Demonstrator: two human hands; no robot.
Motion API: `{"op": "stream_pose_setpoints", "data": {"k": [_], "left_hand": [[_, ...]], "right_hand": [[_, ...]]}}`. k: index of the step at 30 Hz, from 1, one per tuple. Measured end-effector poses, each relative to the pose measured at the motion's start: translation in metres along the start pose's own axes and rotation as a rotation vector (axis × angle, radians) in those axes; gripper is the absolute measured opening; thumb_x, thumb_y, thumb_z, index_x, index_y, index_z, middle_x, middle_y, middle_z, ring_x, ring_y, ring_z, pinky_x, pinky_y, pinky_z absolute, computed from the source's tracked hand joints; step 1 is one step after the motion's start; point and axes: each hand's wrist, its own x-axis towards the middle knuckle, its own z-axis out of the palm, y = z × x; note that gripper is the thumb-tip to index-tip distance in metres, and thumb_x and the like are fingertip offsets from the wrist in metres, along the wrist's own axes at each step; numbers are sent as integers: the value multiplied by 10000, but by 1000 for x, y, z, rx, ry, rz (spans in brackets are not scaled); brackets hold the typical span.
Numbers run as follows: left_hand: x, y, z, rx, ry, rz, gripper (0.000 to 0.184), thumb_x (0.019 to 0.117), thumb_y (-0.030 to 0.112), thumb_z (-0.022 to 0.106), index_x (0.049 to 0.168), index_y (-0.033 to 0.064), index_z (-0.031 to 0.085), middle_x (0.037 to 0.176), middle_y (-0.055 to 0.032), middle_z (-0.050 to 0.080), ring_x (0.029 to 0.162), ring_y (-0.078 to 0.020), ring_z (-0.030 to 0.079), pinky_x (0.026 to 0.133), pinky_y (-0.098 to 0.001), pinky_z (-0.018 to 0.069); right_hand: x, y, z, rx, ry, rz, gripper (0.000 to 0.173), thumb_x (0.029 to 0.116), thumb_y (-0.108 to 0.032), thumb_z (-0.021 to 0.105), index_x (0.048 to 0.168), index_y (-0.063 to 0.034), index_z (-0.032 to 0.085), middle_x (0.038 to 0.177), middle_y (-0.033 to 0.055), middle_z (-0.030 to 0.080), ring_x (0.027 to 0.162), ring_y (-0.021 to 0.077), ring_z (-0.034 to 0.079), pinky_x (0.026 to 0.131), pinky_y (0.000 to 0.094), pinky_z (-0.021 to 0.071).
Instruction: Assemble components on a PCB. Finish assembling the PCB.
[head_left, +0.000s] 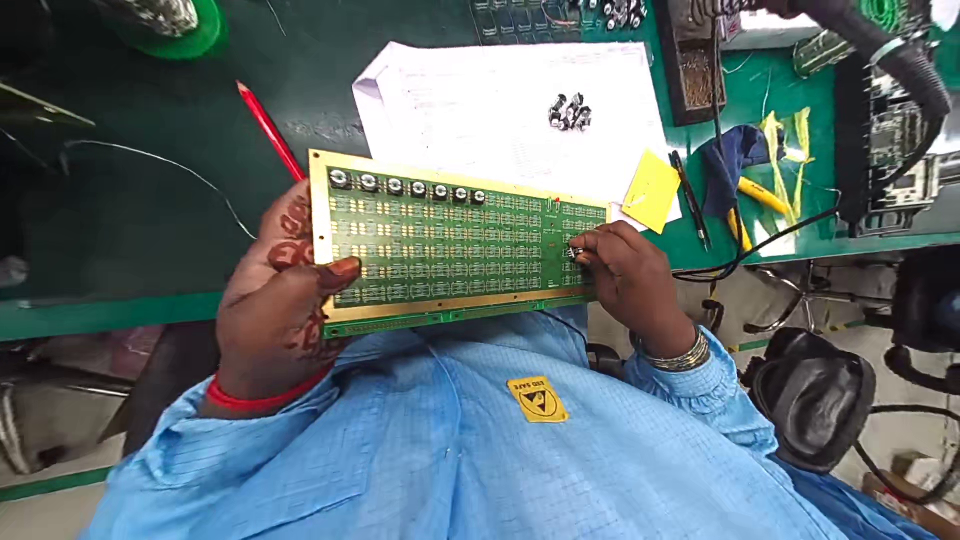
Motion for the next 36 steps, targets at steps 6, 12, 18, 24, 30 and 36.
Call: {"op": "stream_pose_setpoints", "data": {"k": [6,12,18,24,30,36], "left_hand": [[0,4,3,16,-10,7,547,886,-6,437,1410,152,439,1215,107,665,1089,-22,655,923,-220,567],[0,4,1,22,-41,15,534,904,9,431,1414,165,431,1218,116,660,1090,-17,652,923,-217,566],[0,5,2,23,-36,11,550,899,-1,428,1428,148,413,1233,104,651,1097,-23,651,923,-217,566],[0,10,7,51,-22,3,546,899,-7,408,1424,143,403,1215,110,645,1076,-5,650,906,-193,565],[1,12,8,57,-11,-5,561,886,-22,400,1424,133,402,1212,103,646,1062,-4,657,889,-190,573],[0,13,8,60,-10,-2,568,884,-31,395,1427,136,398,1219,109,641,1074,0,649,901,-190,566]], "right_hand": [[-2,-3,2,-71,37,-32,155,987,-54,598,1042,-3,733,965,152,705,865,241,701,757,330,583],[-4,-1,5,-20,68,-9,157,990,-72,605,1044,-1,734,963,149,704,874,219,697,767,311,581],[-4,4,4,55,65,-8,169,993,-90,612,1038,3,745,973,147,702,879,191,687,790,280,572],[-4,6,3,60,59,-22,160,989,-72,617,1041,10,743,976,150,700,883,186,686,801,269,568],[0,6,-2,63,11,-11,166,990,-83,613,1036,4,747,970,142,700,872,185,683,792,274,567],[0,1,-2,-29,31,-59,154,984,-61,613,1038,4,741,959,158,706,846,225,700,750,313,581]]}}
